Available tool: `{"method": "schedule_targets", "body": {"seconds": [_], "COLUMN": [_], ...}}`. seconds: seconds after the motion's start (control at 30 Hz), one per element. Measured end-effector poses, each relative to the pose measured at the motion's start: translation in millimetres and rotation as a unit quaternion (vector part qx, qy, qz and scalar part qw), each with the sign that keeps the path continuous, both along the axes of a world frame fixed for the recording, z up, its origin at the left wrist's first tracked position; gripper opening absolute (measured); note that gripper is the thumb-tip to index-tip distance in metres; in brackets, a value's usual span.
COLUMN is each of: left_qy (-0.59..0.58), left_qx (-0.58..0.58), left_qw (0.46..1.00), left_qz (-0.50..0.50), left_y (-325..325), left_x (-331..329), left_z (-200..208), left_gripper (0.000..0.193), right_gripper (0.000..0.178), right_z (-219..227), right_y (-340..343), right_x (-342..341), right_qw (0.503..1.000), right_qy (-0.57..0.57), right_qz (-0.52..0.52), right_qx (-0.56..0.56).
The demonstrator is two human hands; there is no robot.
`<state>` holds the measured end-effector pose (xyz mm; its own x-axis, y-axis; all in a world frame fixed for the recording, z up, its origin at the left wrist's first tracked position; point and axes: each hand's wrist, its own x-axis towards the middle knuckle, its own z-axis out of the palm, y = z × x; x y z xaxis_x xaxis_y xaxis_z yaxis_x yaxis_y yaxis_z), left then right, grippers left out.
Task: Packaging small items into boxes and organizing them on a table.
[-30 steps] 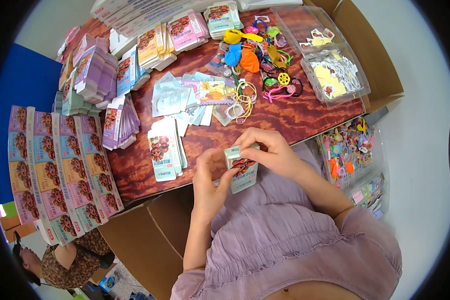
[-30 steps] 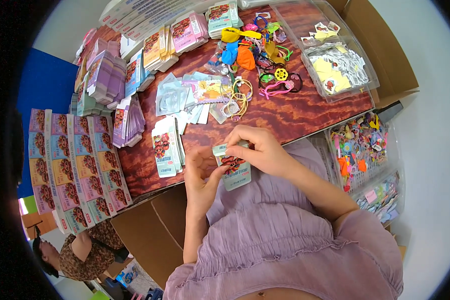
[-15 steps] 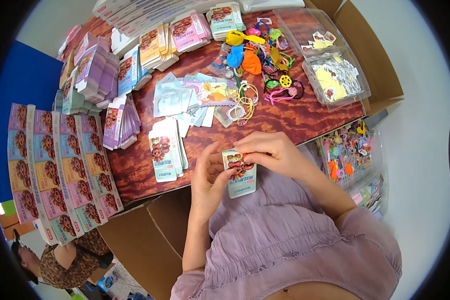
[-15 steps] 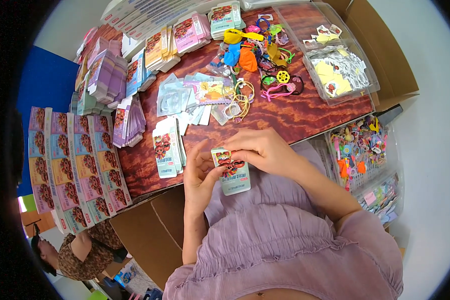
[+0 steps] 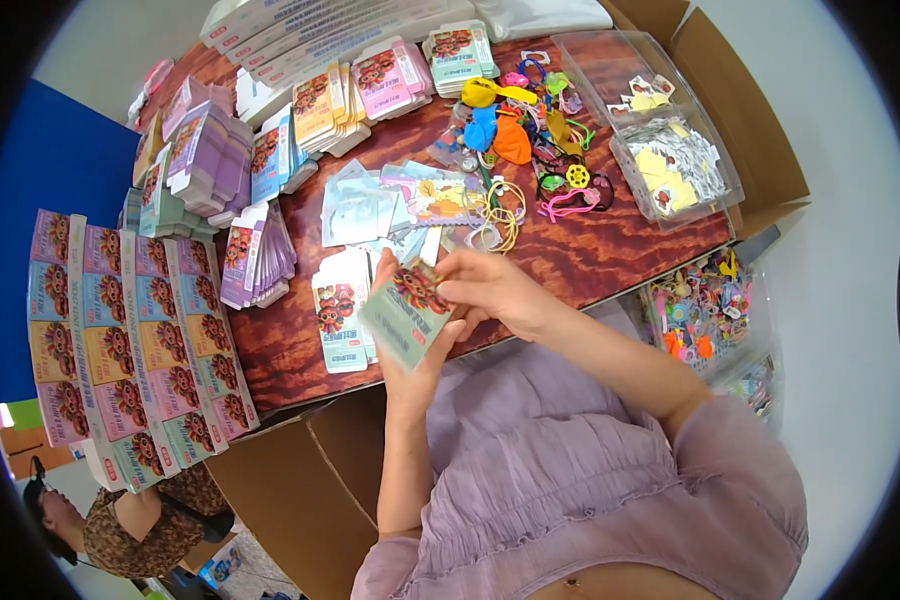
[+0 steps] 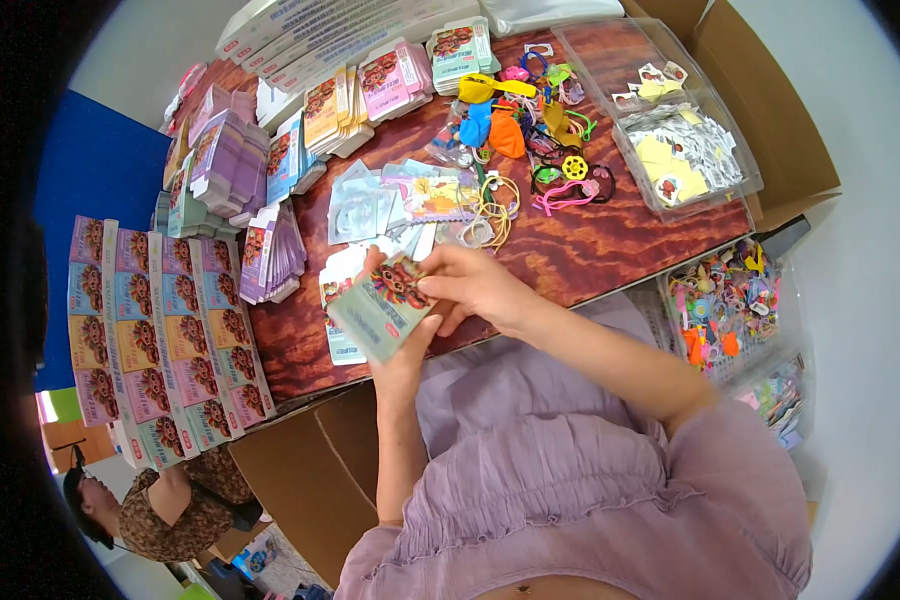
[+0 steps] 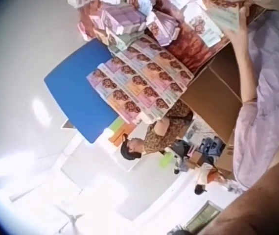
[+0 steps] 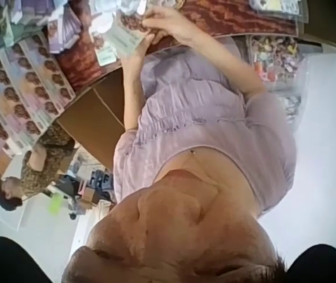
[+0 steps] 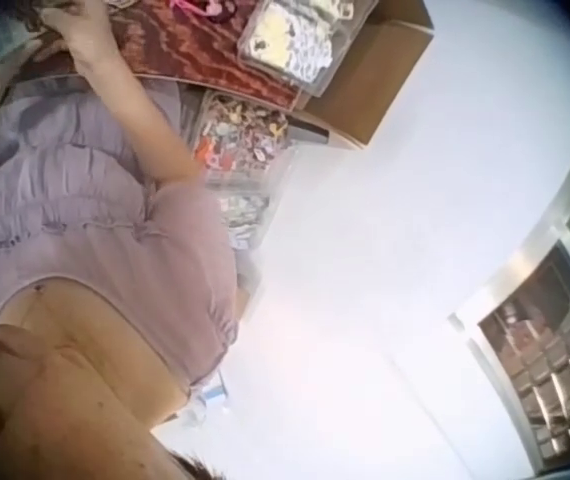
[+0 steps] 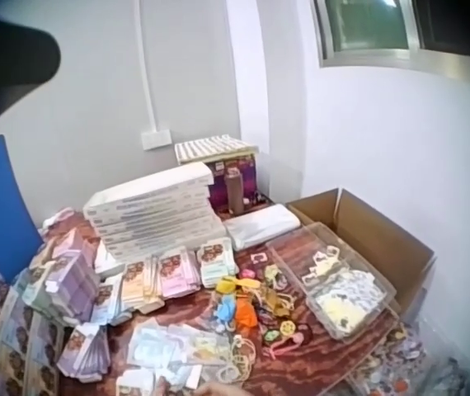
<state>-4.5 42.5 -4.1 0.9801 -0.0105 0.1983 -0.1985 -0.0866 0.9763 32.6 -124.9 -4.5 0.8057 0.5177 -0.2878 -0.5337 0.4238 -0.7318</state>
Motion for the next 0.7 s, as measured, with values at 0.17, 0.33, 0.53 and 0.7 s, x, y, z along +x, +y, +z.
{"method": "schedule_targets", "body": {"seconds": [0.17, 0.33, 0.53, 0.7], "left_qy": [0.113, 0.070, 0.099, 0.084], "left_qx": [-0.037, 0.227, 0.246, 0.290], "left_qw": [0.993, 0.971, 0.964, 0.953], "left_qz": [0.021, -0.007, -0.006, 0.037], "left_y": [11.0, 13.9, 16.0, 12.6], "left_x": [-1.5, -0.6, -7.3, -6.3], "left_z": [17.9, 16.2, 23.4, 21.5], "left_gripper": [0.086, 0.079, 0.077, 0.073], "right_gripper": [0.027, 0.030, 0.019, 0.017], "right_z": [-6.0, -5.8, 29.1, 54.3], "right_y": [-2.0, -15.1, -35.7, -62.9], "right_x": [87.9, 143.8, 194.5, 188.4], "right_qw": [0.586, 0.486, 0.596, 0.750], "right_qy": [-0.595, -0.638, -0.515, -0.474], "right_qz": [0.014, 0.117, 0.119, -0.046], "right_qx": [-0.550, -0.585, -0.605, -0.459]}}
